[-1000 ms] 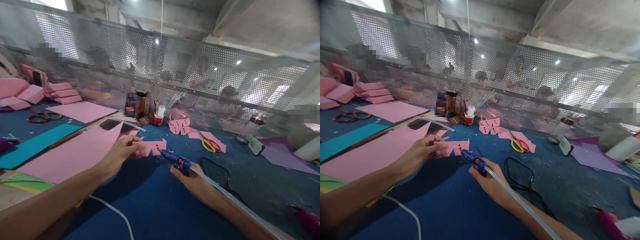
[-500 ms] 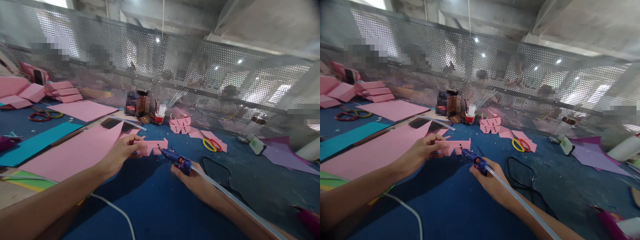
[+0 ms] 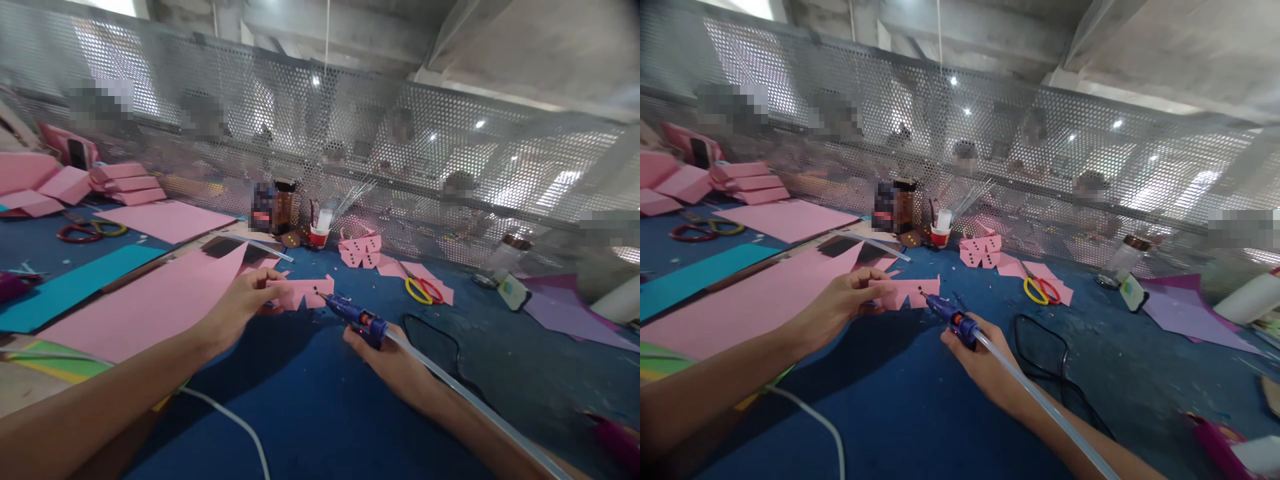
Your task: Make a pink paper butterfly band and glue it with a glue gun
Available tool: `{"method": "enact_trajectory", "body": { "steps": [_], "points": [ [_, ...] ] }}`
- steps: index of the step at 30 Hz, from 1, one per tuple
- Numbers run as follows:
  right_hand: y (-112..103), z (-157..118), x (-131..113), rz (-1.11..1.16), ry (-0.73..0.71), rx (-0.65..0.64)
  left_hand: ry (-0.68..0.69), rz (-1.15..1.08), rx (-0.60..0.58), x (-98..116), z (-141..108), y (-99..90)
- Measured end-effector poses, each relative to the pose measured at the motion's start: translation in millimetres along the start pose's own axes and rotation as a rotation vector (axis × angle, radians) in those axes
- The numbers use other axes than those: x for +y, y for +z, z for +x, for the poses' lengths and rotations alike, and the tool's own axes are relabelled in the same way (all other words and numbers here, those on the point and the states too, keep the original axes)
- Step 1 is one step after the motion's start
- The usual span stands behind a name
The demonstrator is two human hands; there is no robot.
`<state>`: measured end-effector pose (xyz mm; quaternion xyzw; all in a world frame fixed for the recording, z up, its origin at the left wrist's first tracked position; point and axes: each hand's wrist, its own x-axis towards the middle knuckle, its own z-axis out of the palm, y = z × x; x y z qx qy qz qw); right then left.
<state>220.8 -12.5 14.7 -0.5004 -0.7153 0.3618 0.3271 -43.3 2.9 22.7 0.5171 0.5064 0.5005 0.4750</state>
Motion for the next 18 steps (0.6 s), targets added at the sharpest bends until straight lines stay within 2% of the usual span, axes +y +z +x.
{"method": "enact_trajectory", "body": {
  "steps": [8, 18],
  "points": [
    [-0.4, 1.2, 6.5, -0.030, -0.026, 0.014, 0.003, -0.012, 0.005, -1.2, -0.5, -1.5],
    [0.5, 2.1, 2.2, -0.037, -0.003, 0.016, -0.009, -0.029, 0.016, 1.7, -0.6, 0.6]
  ]
}}
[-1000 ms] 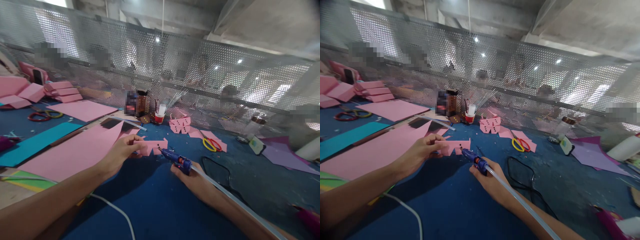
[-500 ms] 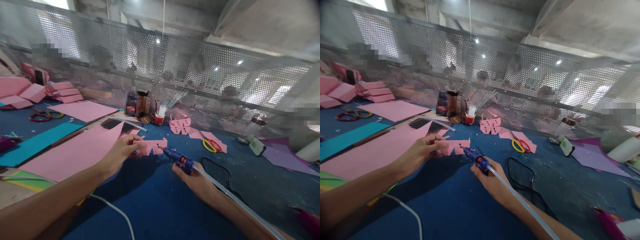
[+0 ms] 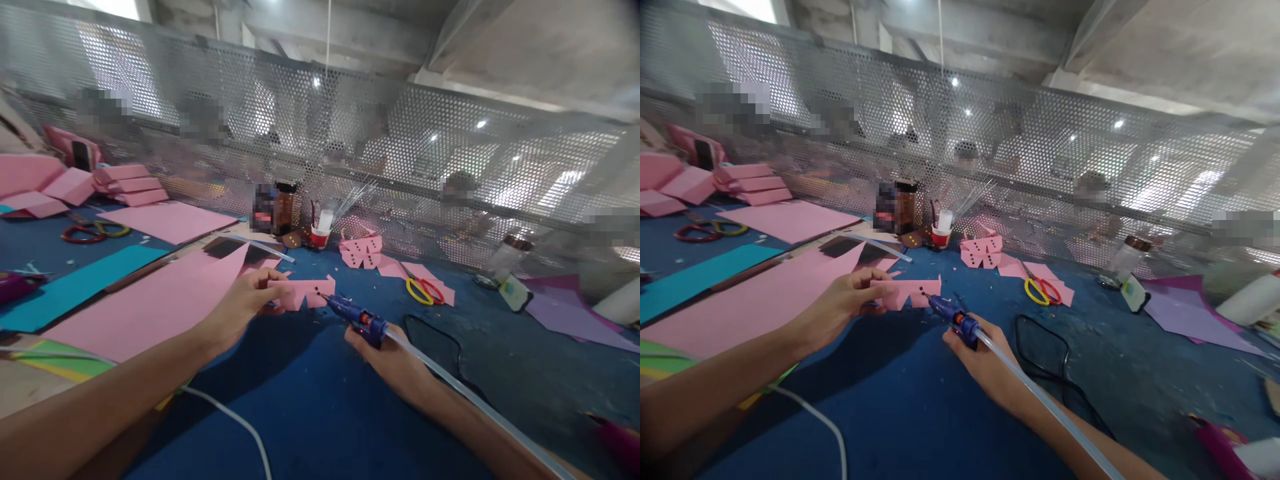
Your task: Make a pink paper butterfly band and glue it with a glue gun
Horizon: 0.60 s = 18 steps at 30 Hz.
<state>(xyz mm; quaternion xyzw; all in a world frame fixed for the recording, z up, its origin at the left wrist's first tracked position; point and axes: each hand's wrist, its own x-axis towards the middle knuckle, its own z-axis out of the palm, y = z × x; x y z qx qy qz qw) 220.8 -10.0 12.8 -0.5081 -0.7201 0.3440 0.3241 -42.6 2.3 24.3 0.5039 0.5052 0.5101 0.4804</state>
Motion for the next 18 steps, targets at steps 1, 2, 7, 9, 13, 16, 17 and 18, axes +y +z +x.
{"method": "enact_trajectory", "body": {
  "steps": [1, 2, 7, 9, 13, 16, 17, 18],
  "points": [
    [0.0, -0.1, 0.1, 0.000, -0.009, 0.002, 0.000, -0.001, 0.001, -0.3, -0.1, -0.3],
    [0.0, -0.1, 0.4, 0.000, -0.016, 0.006, 0.001, -0.004, 0.003, -0.5, -0.2, -0.5],
    [0.8, -0.7, 3.2, 0.037, -0.024, -0.015, 0.000, -0.011, 0.007, 2.3, -1.1, 0.5],
    [1.2, -1.2, 3.5, 0.054, -0.012, -0.017, -0.001, -0.005, 0.004, 4.2, -1.5, 1.3],
    [0.8, -1.9, 1.7, 0.060, 0.021, -0.002, 0.006, 0.012, -0.002, 6.0, -1.9, 2.2],
    [0.4, -1.5, -0.1, 0.052, 0.010, -0.002, -0.001, 0.021, 0.007, 4.9, -1.9, 2.0],
    [0.3, -1.3, -0.7, 0.046, 0.008, 0.001, 0.002, 0.017, 0.006, 4.3, -1.8, 1.9],
    [0.2, -1.1, -1.3, 0.040, 0.006, 0.003, 0.003, 0.012, 0.003, 3.7, -1.7, 1.8]
  ]
}}
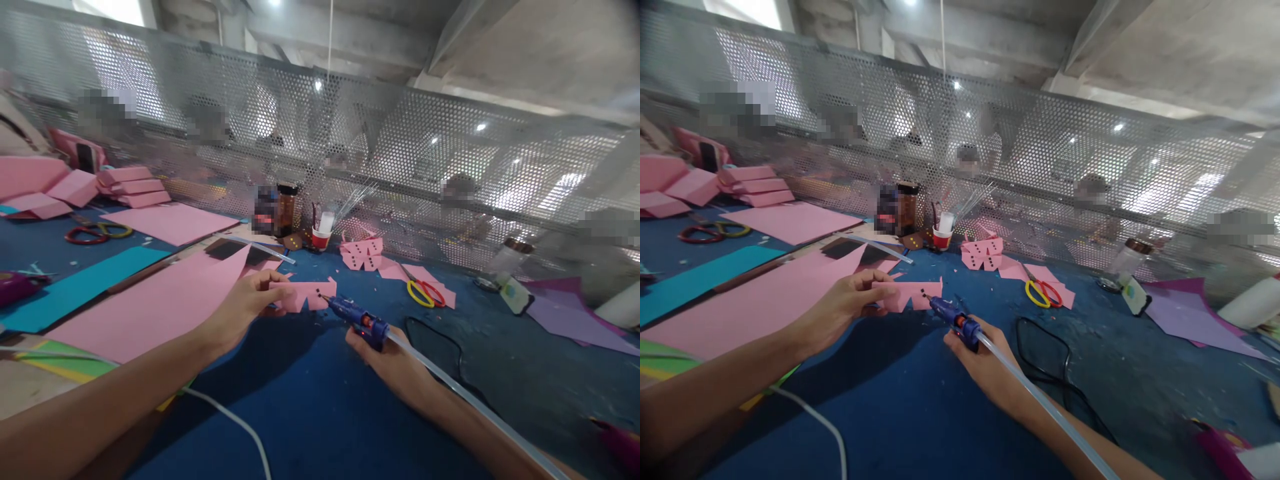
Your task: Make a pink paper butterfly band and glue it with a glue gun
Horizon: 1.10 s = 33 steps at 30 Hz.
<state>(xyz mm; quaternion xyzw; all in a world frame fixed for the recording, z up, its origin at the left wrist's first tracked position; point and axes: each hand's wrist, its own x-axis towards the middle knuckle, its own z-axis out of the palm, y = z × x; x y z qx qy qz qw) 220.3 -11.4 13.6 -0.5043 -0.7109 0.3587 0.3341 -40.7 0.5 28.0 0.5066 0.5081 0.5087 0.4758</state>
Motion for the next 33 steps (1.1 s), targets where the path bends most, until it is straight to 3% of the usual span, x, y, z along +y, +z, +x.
{"method": "enact_trajectory", "body": {
  "steps": [33],
  "points": [
    [1.1, -2.7, -0.4, 0.017, 0.007, -0.017, 0.017, 0.017, -0.018, 2.2, -3.5, 1.2]
  ]
}}
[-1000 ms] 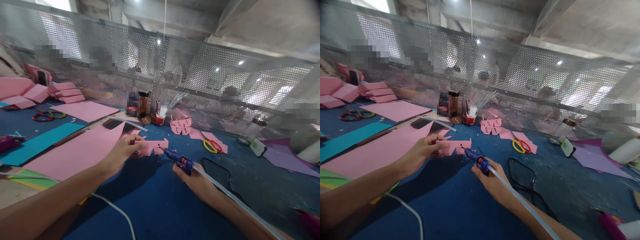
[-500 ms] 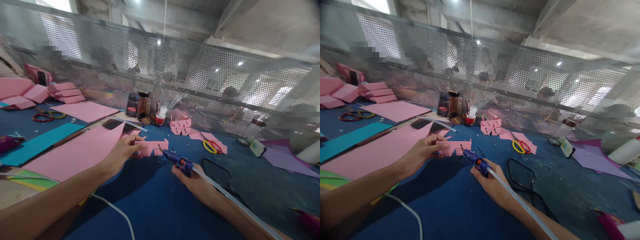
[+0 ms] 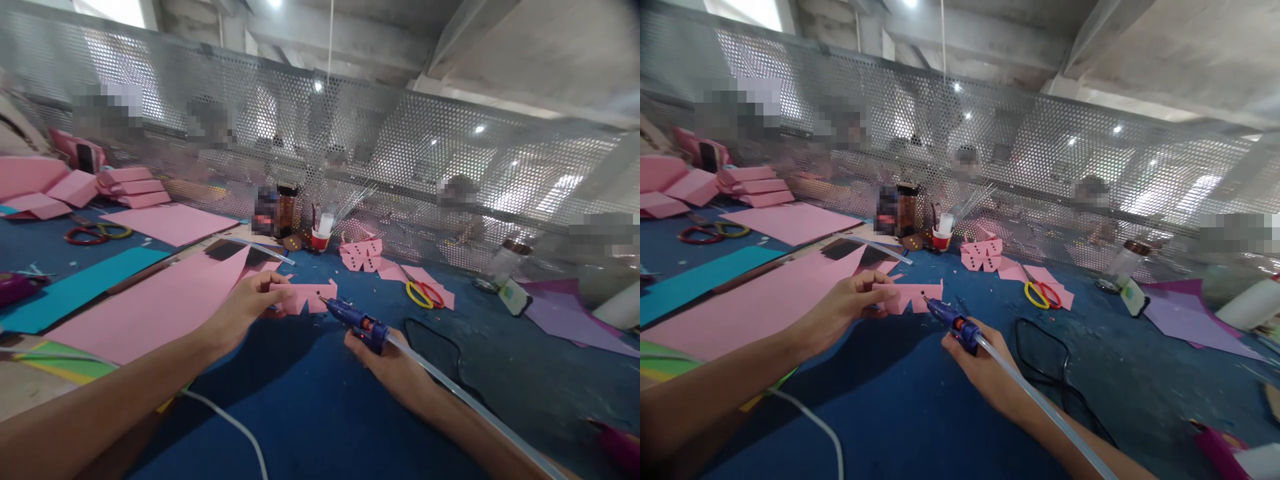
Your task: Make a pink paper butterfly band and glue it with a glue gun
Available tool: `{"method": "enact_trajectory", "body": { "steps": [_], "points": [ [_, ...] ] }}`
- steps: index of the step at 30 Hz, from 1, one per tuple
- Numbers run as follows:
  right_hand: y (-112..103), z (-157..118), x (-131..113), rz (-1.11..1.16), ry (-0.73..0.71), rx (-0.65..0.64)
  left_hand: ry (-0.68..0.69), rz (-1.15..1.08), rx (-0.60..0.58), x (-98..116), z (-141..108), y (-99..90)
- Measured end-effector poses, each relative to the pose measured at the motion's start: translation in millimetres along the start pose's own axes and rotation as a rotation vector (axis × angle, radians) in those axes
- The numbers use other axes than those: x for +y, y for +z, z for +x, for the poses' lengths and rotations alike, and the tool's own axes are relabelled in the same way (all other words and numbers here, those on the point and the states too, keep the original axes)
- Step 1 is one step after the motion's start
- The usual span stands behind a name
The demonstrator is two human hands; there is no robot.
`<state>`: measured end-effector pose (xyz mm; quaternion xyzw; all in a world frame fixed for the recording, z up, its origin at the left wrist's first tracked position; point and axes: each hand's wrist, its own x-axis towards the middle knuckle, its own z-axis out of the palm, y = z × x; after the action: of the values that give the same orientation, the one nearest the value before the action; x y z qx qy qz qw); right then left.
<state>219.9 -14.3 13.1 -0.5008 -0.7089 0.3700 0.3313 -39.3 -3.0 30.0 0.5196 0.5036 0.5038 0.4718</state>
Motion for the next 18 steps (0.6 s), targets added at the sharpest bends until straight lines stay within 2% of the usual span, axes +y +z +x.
{"method": "enact_trajectory", "body": {
  "steps": [10, 18],
  "points": [
    [0.3, -0.5, -3.3, -0.025, 0.007, 0.006, -0.009, -0.032, 0.037, 1.1, 3.4, -1.4],
    [0.4, -0.6, -1.7, -0.016, 0.004, 0.018, 0.003, -0.043, 0.017, -2.2, 3.9, -4.4]
  ]
}}
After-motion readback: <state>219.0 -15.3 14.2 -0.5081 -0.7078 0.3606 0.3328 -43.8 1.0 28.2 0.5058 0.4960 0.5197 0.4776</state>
